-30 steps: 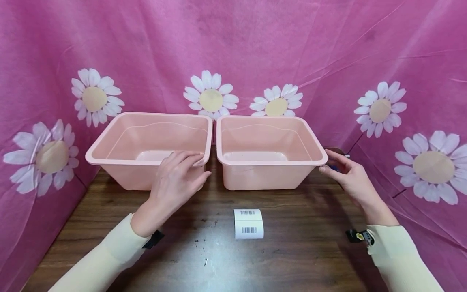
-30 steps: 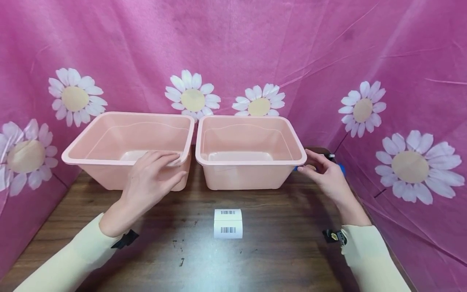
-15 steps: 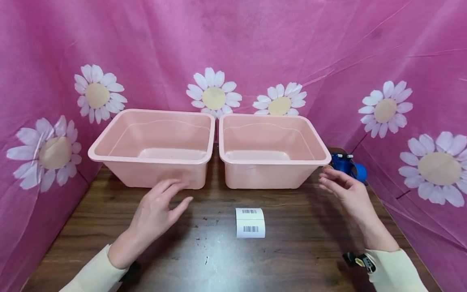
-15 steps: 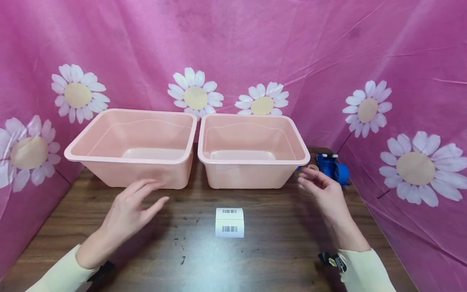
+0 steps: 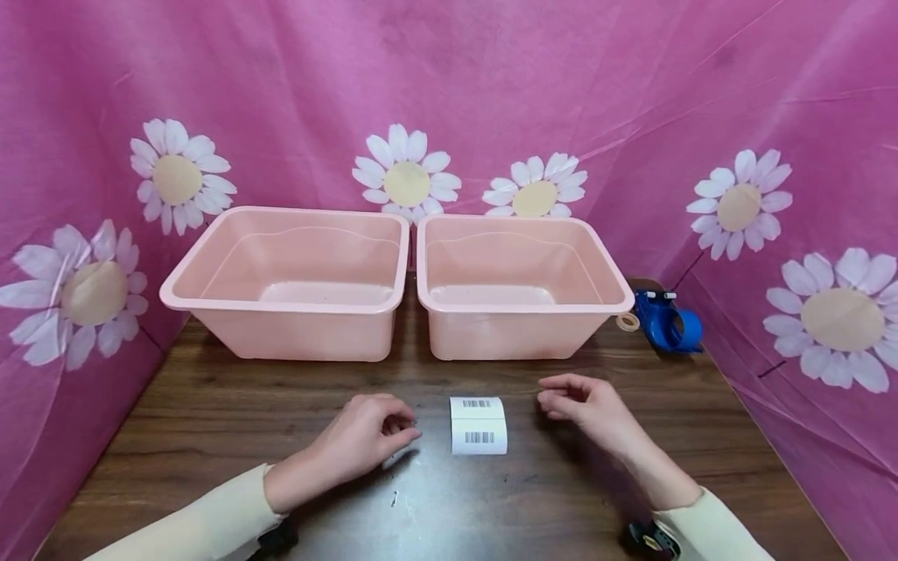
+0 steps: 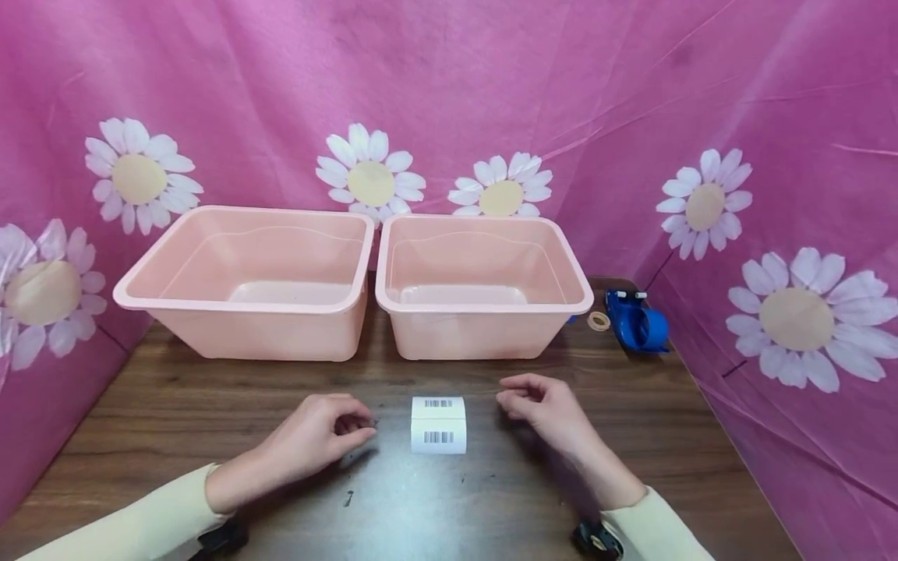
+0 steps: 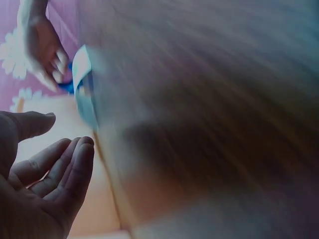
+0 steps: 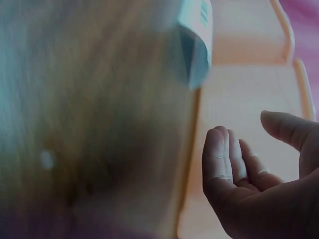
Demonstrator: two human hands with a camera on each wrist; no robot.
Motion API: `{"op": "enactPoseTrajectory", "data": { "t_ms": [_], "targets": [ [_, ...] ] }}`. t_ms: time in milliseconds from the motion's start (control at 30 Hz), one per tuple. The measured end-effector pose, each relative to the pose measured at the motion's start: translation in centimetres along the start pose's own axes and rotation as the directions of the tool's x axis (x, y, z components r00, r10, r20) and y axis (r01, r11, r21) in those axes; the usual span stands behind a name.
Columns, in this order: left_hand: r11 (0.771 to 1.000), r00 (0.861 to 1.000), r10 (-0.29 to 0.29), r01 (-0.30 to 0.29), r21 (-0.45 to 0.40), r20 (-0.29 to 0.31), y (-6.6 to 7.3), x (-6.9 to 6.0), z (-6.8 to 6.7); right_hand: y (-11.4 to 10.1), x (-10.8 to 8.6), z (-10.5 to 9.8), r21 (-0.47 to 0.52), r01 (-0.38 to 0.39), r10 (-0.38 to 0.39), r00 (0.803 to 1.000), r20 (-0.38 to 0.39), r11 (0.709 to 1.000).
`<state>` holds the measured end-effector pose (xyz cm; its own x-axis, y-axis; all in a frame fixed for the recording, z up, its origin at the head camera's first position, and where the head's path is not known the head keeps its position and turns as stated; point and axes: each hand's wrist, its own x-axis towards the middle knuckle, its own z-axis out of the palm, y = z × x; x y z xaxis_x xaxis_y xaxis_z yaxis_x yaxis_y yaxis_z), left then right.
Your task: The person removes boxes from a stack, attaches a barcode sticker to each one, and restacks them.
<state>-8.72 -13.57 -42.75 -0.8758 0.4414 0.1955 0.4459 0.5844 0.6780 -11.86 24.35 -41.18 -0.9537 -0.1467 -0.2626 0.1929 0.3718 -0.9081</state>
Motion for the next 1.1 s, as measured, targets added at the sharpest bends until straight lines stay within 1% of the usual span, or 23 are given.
{"op": "enactPoseTrajectory", "data": {
  "t_ms": [67, 167, 267, 300, 367, 400, 433, 500, 533, 600, 633, 667, 767, 900, 1100],
  "targets": [
    [0.997, 0.998, -0.033, 0.037, -0.071, 0.059, 0.4, 0.7, 0.4, 0.1, 0.1, 0.9, 0.021, -0.024, 0.023, 0.999, 0.042, 1.0],
    [0.982, 0.989, -0.091, 0.108, -0.153, 0.113, 0.7, 1.5, 0.9, 0.1, 0.2, 2.1, 0.061, -0.044, 0.037, 0.994, 0.105, 0.997],
    [0.955, 0.975, -0.158, 0.191, -0.227, 0.157, 0.8, 2.2, 1.3, -0.2, 0.2, 3.0, 0.07, -0.063, 0.053, 0.99, 0.132, 0.996],
    [0.94, 0.968, -0.181, 0.223, -0.258, 0.176, 0.8, 2.3, 1.5, -0.3, 0.2, 3.2, 0.072, -0.075, 0.065, 0.989, 0.133, 0.995],
    [0.894, 0.945, -0.231, 0.299, -0.334, 0.23, 0.8, 2.6, 1.8, -0.4, 0.2, 3.5, 0.076, -0.104, 0.093, 0.987, 0.131, 0.992],
    [0.862, 0.931, -0.258, 0.342, -0.375, 0.258, 0.8, 2.8, 1.9, -0.4, 0.2, 3.7, 0.079, -0.119, 0.109, 0.986, 0.129, 0.99],
    [0.828, 0.917, -0.28, 0.38, -0.412, 0.283, 0.8, 2.9, 2.1, -0.4, 0.2, 3.8, 0.08, -0.132, 0.121, 0.984, 0.127, 0.988],
    [0.748, 0.887, -0.32, 0.452, -0.485, 0.333, 0.8, 3.1, 2.3, -0.5, 0.2, 4.0, 0.082, -0.152, 0.142, 0.983, 0.12, 0.985],
    [0.713, 0.873, -0.338, 0.481, -0.511, 0.351, 0.9, 3.2, 2.3, -0.5, 0.2, 4.1, 0.085, -0.159, 0.149, 0.982, 0.116, 0.984],
    [0.658, 0.852, -0.363, 0.521, -0.543, 0.377, 1.0, 3.4, 2.5, -0.5, 0.3, 4.2, 0.095, -0.173, 0.162, 0.981, 0.109, 0.98],
    [0.641, 0.844, -0.373, 0.534, -0.551, 0.384, 1.0, 3.5, 2.5, -0.5, 0.3, 4.2, 0.102, -0.176, 0.165, 0.98, 0.109, 0.979],
    [0.627, 0.838, -0.385, 0.545, -0.557, 0.387, 1.1, 3.6, 2.5, -0.6, 0.3, 4.3, 0.109, -0.179, 0.167, 0.979, 0.113, 0.978],
    [0.603, 0.824, -0.41, 0.567, -0.561, 0.392, 1.2, 3.9, 2.6, -0.6, 0.5, 4.4, 0.135, -0.193, 0.176, 0.976, 0.129, 0.972],
    [0.575, 0.813, -0.421, 0.583, -0.574, 0.403, 1.2, 4.0, 2.9, -0.4, 0.7, 4.6, 0.156, -0.22, 0.196, 0.968, 0.158, 0.963],
    [0.513, 0.795, -0.43, 0.605, -0.608, 0.428, 1.3, 4.3, 3.4, 0.0, 1.0, 5.0, 0.182, -0.251, 0.217, 0.957, 0.191, 0.951]
  ]
}}
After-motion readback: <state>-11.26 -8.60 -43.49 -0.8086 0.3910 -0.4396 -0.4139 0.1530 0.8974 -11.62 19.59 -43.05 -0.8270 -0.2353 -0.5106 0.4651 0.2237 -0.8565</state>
